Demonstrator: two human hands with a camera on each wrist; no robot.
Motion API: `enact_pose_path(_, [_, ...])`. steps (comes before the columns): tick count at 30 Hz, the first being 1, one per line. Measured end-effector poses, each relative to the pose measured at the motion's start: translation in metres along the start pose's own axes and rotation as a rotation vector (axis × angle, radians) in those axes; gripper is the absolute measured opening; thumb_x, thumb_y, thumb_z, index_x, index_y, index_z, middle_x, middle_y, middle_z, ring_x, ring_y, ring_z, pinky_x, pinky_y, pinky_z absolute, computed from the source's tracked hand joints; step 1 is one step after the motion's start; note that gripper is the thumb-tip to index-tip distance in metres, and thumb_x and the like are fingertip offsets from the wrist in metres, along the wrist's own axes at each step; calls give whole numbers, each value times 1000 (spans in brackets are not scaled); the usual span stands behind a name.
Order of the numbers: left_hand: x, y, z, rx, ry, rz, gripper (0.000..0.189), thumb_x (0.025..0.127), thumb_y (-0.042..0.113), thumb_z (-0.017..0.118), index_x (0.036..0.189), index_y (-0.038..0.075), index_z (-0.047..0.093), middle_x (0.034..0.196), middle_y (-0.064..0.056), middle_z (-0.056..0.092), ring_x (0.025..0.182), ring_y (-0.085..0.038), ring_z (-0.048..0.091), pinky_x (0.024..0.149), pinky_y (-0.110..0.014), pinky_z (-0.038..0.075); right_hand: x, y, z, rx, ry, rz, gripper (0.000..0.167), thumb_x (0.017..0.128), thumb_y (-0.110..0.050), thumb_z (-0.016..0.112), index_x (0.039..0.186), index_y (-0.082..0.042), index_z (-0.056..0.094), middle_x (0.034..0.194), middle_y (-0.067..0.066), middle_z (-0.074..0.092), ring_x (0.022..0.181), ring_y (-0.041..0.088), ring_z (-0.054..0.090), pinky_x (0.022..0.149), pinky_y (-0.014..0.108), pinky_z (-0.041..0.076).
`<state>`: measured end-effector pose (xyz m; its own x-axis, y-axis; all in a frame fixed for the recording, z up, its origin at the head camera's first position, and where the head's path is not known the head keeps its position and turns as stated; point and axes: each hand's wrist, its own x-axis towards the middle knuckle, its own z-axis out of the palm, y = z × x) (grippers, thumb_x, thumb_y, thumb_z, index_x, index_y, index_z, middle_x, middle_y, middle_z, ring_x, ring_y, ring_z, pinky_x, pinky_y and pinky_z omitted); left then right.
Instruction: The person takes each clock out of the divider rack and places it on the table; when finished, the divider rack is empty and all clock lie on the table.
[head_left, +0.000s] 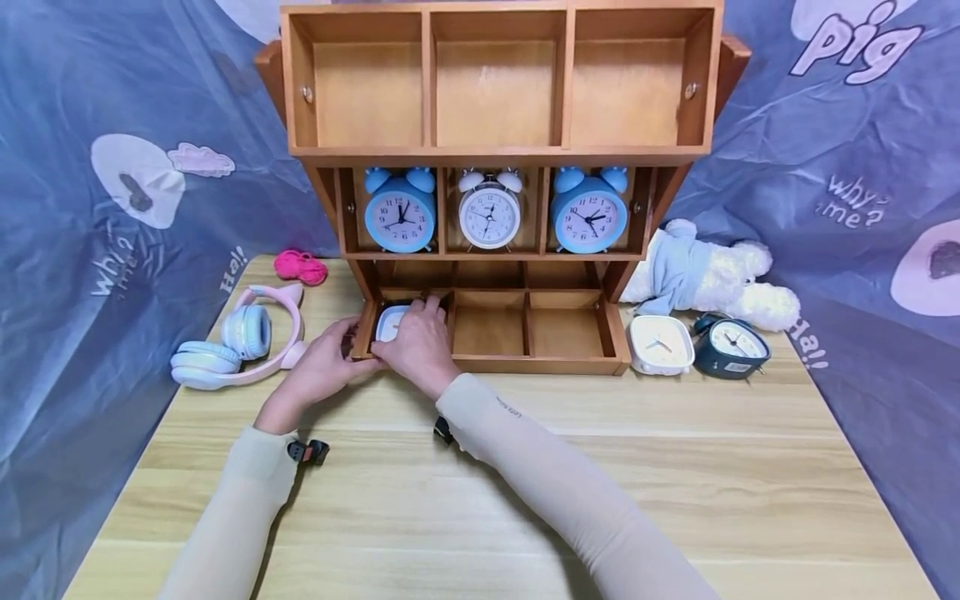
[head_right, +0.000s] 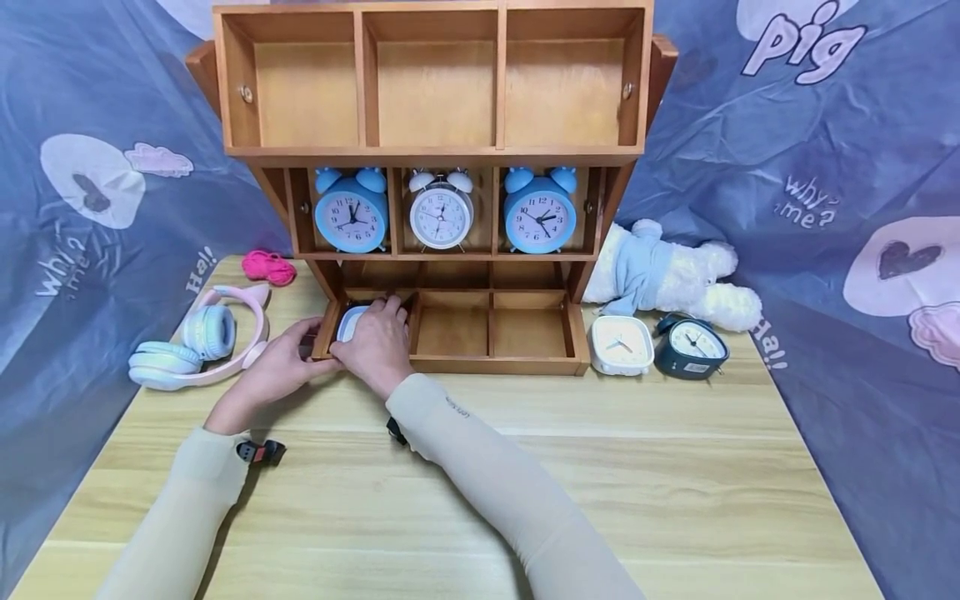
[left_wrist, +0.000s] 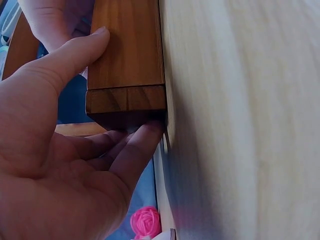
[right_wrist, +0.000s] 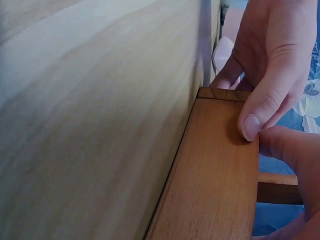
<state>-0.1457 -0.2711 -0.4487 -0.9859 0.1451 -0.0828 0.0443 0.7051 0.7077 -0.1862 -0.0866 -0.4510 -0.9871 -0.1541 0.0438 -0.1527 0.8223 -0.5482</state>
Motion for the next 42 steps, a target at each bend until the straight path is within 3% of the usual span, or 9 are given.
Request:
enact_pose_path(4, [0,1,0,2,-2,-5,92,98,33,89,167,-4,42,157,-31,60,142,-49,62,122,-64,47,-3,2,3,4,81,-42,88,77,-56,93,135,4,65,139,20,58,120,32,63,99,42,60])
enact_pose_path(7, [0,2,0,-4,-3,-6,92,98,32,89,167,-4,41,157,-31,60,142,-49,62,122,-63,47,-6,-1,-3,22,73,-32,90,79,-56,94,138,5,64,143,21,57,123,33,63,102,42,60])
enact_pose_path(14, [-1,2,0,-23,-6,0,92,97,31,89,167,-5,41,154,-32,62,139,-49,64,120,-63,49,-5,1,1,-1,102,-33,88,77,-58,93,135,4,66,140,19,58,120,31,63,94,46,61])
enact_pose_path(21, [-1,0,0,-26,-17,18,93,98,32,90,168,-4,40,155,-30,62,139,-47,65,119,-62,51,-14,-10,-23,37,44,-23,89,85,-51,96,143,8,62,152,26,54,133,38,63,112,43,59])
enact_pose_path(31, [0,-3,-1,-70,-34,13,91,97,30,91,167,-3,41,152,-29,64,139,-47,65,119,-62,51,-18,-15,-34,64,60,-52,83,84,-47,95,139,6,63,141,21,56,126,34,63,105,42,62])
enact_pose_path(42, [0,-4,-2,-103,-43,17,88,99,28,89,167,-2,42,151,-29,64,138,-47,66,117,-61,53,-19,-12,-43,130,36,-17,86,85,-45,97,144,5,61,150,22,52,132,34,61,109,42,61])
